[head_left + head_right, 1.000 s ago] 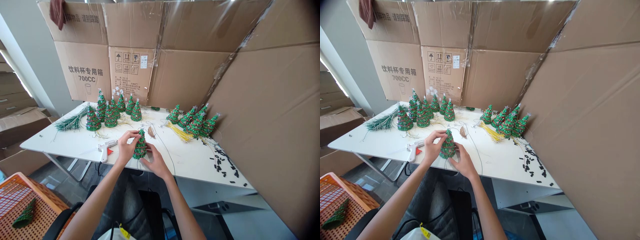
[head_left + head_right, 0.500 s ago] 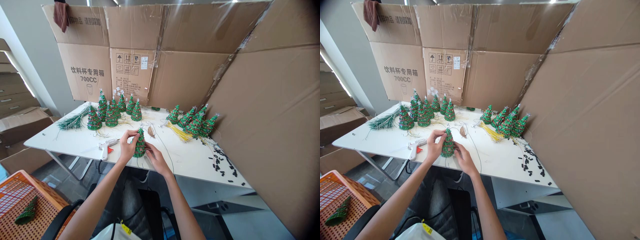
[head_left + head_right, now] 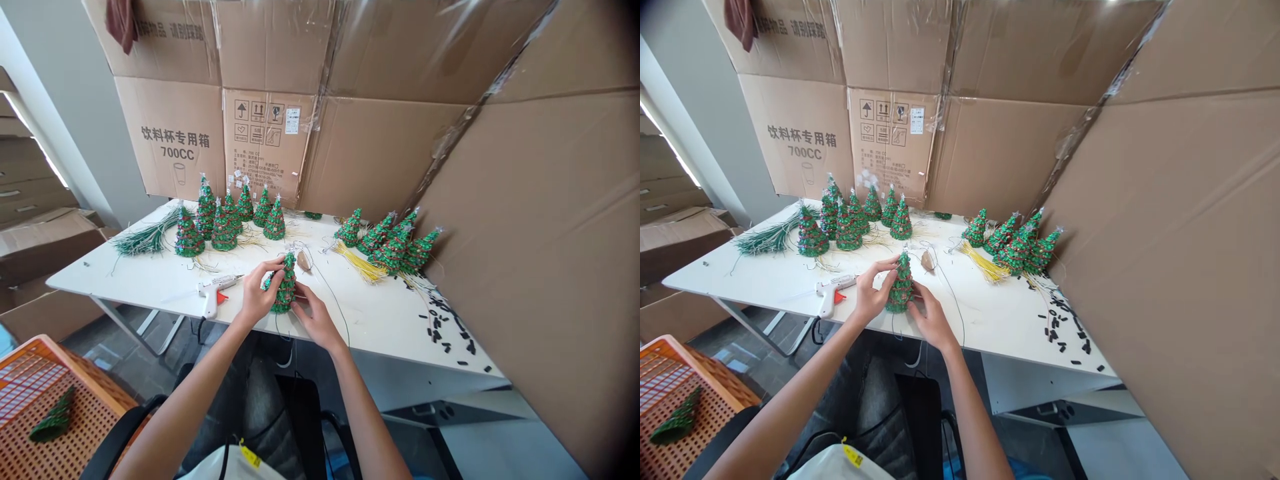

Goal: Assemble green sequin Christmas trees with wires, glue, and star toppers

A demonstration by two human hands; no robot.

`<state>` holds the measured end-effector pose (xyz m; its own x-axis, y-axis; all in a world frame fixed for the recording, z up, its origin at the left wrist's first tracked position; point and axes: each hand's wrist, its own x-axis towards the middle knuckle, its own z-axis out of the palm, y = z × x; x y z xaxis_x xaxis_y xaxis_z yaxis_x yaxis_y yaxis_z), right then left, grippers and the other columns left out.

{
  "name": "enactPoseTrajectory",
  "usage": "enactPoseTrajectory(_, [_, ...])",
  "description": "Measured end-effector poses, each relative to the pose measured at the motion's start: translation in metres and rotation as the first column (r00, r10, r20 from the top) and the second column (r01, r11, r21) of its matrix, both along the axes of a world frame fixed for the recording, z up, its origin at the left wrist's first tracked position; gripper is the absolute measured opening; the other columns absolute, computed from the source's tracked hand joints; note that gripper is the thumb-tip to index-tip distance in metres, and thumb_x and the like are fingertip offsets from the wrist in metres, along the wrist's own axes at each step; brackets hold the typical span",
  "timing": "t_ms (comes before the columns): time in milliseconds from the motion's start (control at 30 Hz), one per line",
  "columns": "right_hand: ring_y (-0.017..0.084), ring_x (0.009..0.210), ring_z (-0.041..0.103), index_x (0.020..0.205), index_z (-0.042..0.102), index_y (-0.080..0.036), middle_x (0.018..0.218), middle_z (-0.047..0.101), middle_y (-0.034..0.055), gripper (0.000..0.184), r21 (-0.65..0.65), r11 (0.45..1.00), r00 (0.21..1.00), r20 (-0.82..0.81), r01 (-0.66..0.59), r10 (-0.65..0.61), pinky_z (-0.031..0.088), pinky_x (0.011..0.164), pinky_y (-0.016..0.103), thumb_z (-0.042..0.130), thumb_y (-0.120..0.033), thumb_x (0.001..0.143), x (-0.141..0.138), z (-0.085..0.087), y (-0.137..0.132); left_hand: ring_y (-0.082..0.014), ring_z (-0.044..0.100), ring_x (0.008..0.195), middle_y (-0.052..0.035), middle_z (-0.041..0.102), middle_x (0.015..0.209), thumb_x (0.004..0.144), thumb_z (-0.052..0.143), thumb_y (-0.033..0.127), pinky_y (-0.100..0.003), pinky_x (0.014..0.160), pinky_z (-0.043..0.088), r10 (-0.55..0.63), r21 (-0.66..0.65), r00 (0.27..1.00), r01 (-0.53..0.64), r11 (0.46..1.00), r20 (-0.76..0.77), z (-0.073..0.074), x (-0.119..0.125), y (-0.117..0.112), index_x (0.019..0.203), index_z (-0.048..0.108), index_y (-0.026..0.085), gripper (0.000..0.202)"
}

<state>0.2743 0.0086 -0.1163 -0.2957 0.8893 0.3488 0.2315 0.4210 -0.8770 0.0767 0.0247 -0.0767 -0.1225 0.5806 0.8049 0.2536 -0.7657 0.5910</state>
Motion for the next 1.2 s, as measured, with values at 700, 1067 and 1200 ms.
enactPoseTrajectory(700, [0.031,0.138,0.071,0.16,0.056,-0.03,0.158,0.068,0.0122,0.057,0.016,1.0,0.998,0.056,0.015,-0.016,0.055,0.124,0.056,0.069,-0.038,0.105,-0.001,0.001,-0.005,-0.0225,0.08,0.102,-0.0071,0.083,0.111,0.11,0.067,0.032,-0.034,0.084,0.059,0.285,-0.004,0.954,-0.287,0.958,-0.093,0.008,0.013,-0.004,0.1,0.076,0.025,0.015])
enactPoseTrajectory(1067, [0.031,0.137,0.072,0.158,0.058,-0.03,0.158,0.068,0.0123,0.055,0.022,0.999,0.998,0.053,0.023,-0.024,0.055,0.123,0.056,0.069,-0.04,0.106,-0.003,0.002,-0.005,-0.0243,0.081,0.104,-0.0053,0.084,0.107,0.109,0.069,0.031,-0.04,0.093,0.059,0.238,-0.027,0.97,-0.239,0.971,-0.041,0.003,0.005,-0.001,0.106,0.074,0.026,0.008])
enactPoseTrajectory(1200, [0.031,0.137,0.071,0.158,0.058,-0.03,0.157,0.069,0.0119,0.054,0.019,0.999,0.998,0.06,0.027,-0.028,0.056,0.123,0.056,0.069,-0.039,0.106,-0.003,0.003,-0.006,-0.0241,0.081,0.104,-0.0041,0.085,0.107,0.107,0.071,0.031,-0.04,0.091,0.059,0.218,-0.045,0.975,-0.219,0.975,-0.03,0.007,0.006,-0.003,0.1,0.076,0.026,0.01])
